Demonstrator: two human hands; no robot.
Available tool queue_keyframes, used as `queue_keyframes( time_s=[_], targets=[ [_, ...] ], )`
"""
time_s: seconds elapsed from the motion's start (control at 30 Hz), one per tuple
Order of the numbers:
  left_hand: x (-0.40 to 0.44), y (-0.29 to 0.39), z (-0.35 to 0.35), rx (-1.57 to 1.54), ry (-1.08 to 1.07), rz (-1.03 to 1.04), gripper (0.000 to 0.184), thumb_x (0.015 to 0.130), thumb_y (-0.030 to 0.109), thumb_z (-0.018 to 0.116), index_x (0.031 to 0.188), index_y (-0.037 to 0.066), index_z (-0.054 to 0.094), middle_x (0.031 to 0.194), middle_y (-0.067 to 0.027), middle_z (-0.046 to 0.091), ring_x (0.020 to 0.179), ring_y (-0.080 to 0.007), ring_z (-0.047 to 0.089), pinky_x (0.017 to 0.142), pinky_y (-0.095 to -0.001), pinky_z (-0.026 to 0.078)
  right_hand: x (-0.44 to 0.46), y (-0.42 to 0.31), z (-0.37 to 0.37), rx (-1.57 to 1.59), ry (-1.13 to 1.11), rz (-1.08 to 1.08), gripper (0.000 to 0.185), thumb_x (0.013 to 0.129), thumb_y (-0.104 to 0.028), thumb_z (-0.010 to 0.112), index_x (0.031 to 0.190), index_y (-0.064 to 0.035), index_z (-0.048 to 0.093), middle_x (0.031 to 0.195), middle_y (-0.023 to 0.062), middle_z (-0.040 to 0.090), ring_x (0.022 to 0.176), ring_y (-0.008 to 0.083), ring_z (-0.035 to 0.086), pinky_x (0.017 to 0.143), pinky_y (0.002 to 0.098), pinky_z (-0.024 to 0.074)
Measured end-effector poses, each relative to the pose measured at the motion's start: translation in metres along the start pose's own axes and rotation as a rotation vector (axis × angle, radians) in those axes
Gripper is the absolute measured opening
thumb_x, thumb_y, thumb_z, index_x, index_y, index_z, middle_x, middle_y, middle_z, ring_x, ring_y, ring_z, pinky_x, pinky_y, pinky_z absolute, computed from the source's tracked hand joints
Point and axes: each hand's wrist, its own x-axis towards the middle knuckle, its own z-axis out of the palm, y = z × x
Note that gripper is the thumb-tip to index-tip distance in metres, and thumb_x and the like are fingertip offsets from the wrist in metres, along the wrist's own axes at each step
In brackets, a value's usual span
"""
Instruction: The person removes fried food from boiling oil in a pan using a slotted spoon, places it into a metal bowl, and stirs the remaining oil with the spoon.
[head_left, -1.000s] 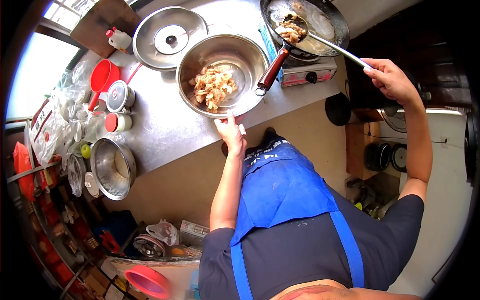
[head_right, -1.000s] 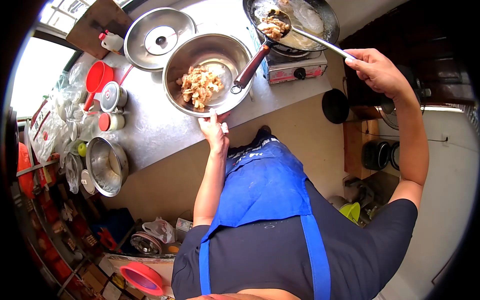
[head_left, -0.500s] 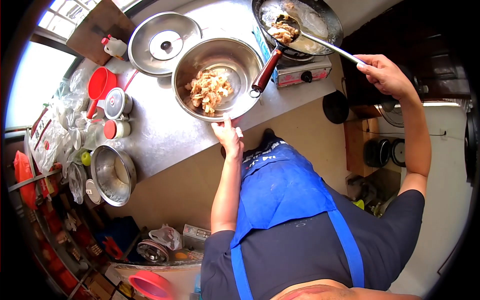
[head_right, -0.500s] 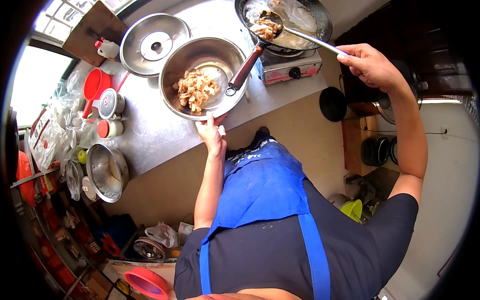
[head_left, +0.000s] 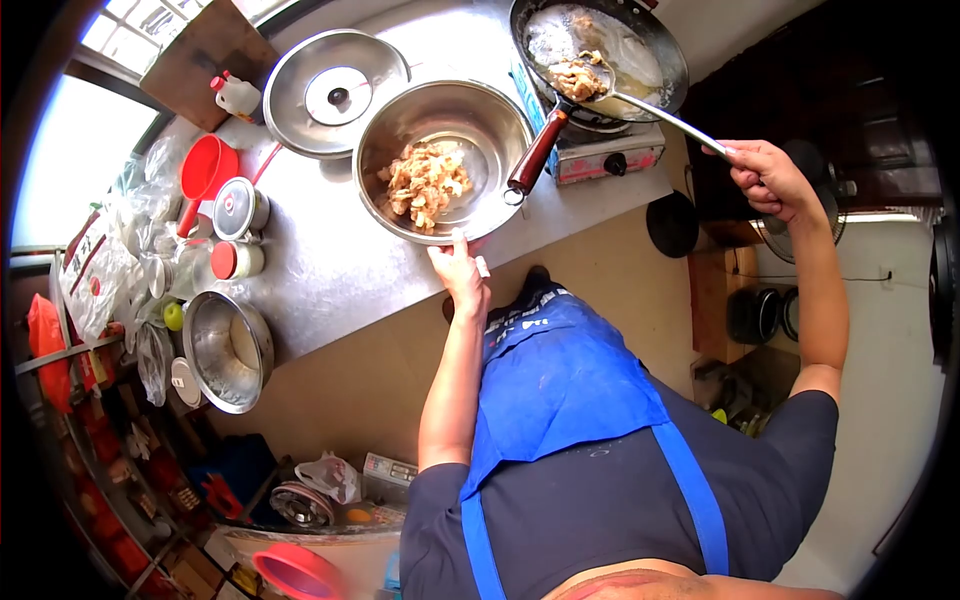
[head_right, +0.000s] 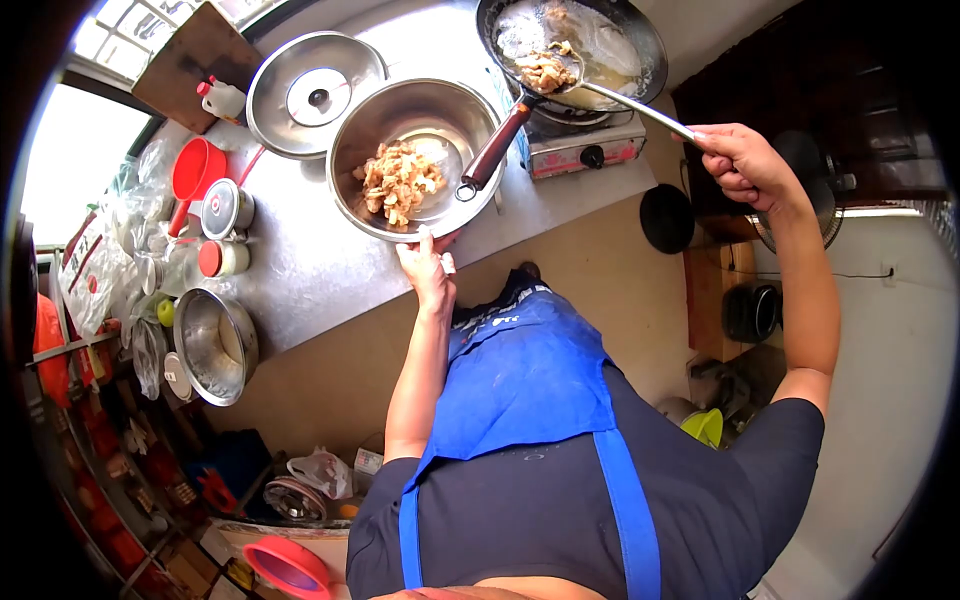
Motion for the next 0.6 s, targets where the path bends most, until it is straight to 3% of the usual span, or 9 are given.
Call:
queue_keyframes(
  time_s=[0.07,0.2,0.6],
  targets=[
    [0.002,0.001,0.001,0.005,-0.013,0.0,0.028,0.107,0.017,0.059,0.123,0.004,0.04,0.111,-0.018,0.063,0.076,-0.0283,0.076,0.035,-0.0263,0.041,-0.001,0.006,0.001,0.048,-0.004,-0.021,0.027,0.11,-0.019,0.052,0.127,-0.0017,0.063,0.062,-0.0086,0.043,0.038,-0.0033,0.027,0.031,0.015,0.0219],
    [0.003,0.005,0.003,-0.032,-0.037,-0.015,0.03,0.108,0.017,0.059,0.125,0.0,0.042,0.114,-0.0173,0.062,0.077,-0.0272,0.076,0.034,-0.025,0.043,-0.005,0.015,0.002,0.127,-0.034,-0.019,0.03,0.111,-0.019,0.049,0.131,-0.0002,0.062,0.062,-0.0091,0.041,0.039,-0.0035,0.026,0.031,0.0147,0.022],
    [0.003,0.008,-0.005,0.028,-0.059,-0.017,0.031,0.107,0.018,0.06,0.128,0.003,0.044,0.119,-0.017,0.066,0.084,-0.0305,0.078,0.035,-0.0253,0.044,-0.028,0.013,-0.012,0.31,-0.047,-0.148,0.037,0.113,-0.018,0.041,0.14,0.0018,0.057,0.062,-0.0094,0.038,0.037,-0.0039,0.025,0.029,0.0134,0.0233]
  ],
)
